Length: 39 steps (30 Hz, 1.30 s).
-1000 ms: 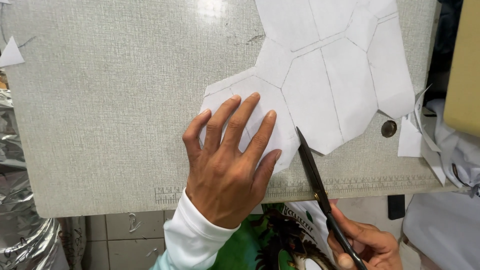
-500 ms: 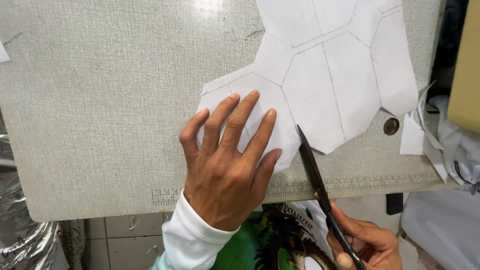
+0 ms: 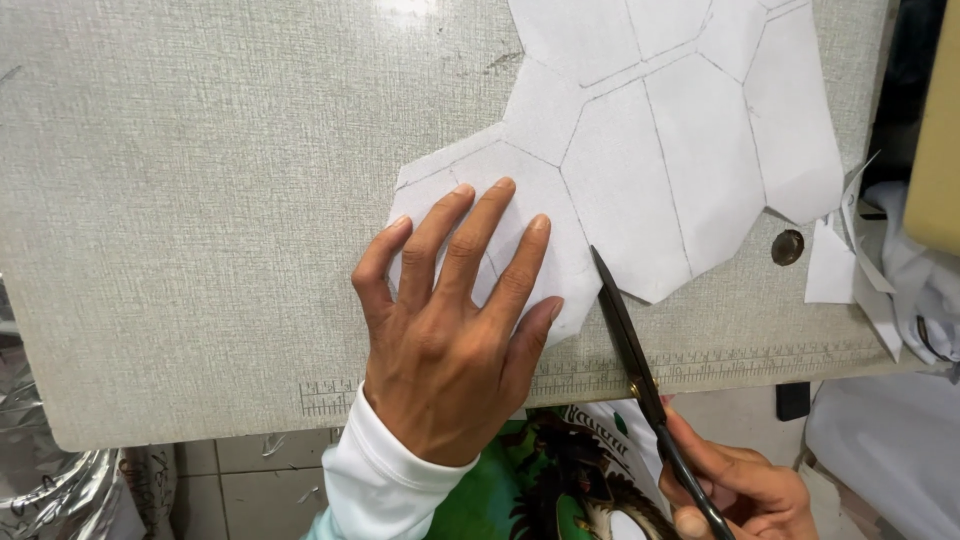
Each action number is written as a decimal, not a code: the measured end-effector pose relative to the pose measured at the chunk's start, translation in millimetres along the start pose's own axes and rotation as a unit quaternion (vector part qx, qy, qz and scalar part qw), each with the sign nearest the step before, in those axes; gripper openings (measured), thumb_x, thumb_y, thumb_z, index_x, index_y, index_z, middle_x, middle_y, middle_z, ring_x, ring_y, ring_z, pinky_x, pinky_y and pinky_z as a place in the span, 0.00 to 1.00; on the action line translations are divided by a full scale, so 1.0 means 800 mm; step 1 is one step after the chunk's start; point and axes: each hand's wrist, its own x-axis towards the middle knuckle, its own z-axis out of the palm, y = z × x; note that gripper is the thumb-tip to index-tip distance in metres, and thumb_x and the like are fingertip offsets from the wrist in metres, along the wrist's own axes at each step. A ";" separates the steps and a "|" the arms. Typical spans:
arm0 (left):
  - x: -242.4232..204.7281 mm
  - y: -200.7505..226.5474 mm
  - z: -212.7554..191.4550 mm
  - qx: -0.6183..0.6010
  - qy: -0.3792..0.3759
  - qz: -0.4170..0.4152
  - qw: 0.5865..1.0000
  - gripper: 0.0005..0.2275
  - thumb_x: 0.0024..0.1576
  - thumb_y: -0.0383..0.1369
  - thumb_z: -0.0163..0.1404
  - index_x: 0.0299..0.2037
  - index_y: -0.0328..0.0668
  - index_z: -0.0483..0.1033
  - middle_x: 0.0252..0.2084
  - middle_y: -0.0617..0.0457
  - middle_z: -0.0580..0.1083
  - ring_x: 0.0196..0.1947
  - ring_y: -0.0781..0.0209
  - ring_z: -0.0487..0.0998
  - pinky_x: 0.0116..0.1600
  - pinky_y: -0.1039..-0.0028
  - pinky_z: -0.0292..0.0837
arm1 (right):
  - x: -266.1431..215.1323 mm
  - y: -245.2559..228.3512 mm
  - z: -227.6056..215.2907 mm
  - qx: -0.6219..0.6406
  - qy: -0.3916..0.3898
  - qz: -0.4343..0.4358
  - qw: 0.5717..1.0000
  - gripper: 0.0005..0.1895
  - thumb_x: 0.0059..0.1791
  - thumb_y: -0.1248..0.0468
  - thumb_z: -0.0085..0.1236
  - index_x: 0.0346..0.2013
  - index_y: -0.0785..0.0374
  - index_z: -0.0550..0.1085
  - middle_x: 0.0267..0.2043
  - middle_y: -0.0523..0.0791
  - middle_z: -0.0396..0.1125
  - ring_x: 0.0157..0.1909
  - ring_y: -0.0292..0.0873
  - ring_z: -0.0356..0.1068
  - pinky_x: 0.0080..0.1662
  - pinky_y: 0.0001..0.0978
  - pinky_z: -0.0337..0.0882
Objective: The person uses scissors to cut a white fabric piece along a drawn pattern on a worktable. After cutting, the person folds the fabric piece and places it on the table near a sewing machine.
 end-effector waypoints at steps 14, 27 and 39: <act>0.001 -0.001 0.001 0.002 -0.005 0.001 1.000 0.16 0.68 0.43 0.42 0.55 0.45 0.80 0.63 0.43 0.73 0.63 0.45 0.72 0.65 0.52 0.54 | 0.022 0.000 0.078 -0.413 0.076 -0.187 0.888 0.38 0.43 0.65 0.65 0.64 0.81 0.67 0.26 0.47 0.65 0.22 0.39 0.59 0.24 0.29 0.57; -0.001 -0.001 0.001 0.017 -0.007 0.004 1.000 0.17 0.69 0.43 0.40 0.55 0.46 0.79 0.63 0.44 0.73 0.64 0.45 0.72 0.65 0.52 0.55 | 0.042 0.010 0.098 -0.337 0.101 -0.233 0.907 0.39 0.41 0.69 0.69 0.64 0.79 0.67 0.28 0.45 0.68 0.23 0.39 0.54 0.27 0.30 0.57; 0.000 -0.002 0.002 0.006 0.007 -0.001 1.000 0.17 0.69 0.43 0.38 0.54 0.46 0.79 0.62 0.45 0.74 0.62 0.46 0.74 0.64 0.52 0.58 | 0.047 0.002 0.096 -0.355 0.064 -0.231 0.904 0.41 0.40 0.69 0.68 0.64 0.82 0.64 0.22 0.43 0.56 0.21 0.38 0.50 0.26 0.30 0.53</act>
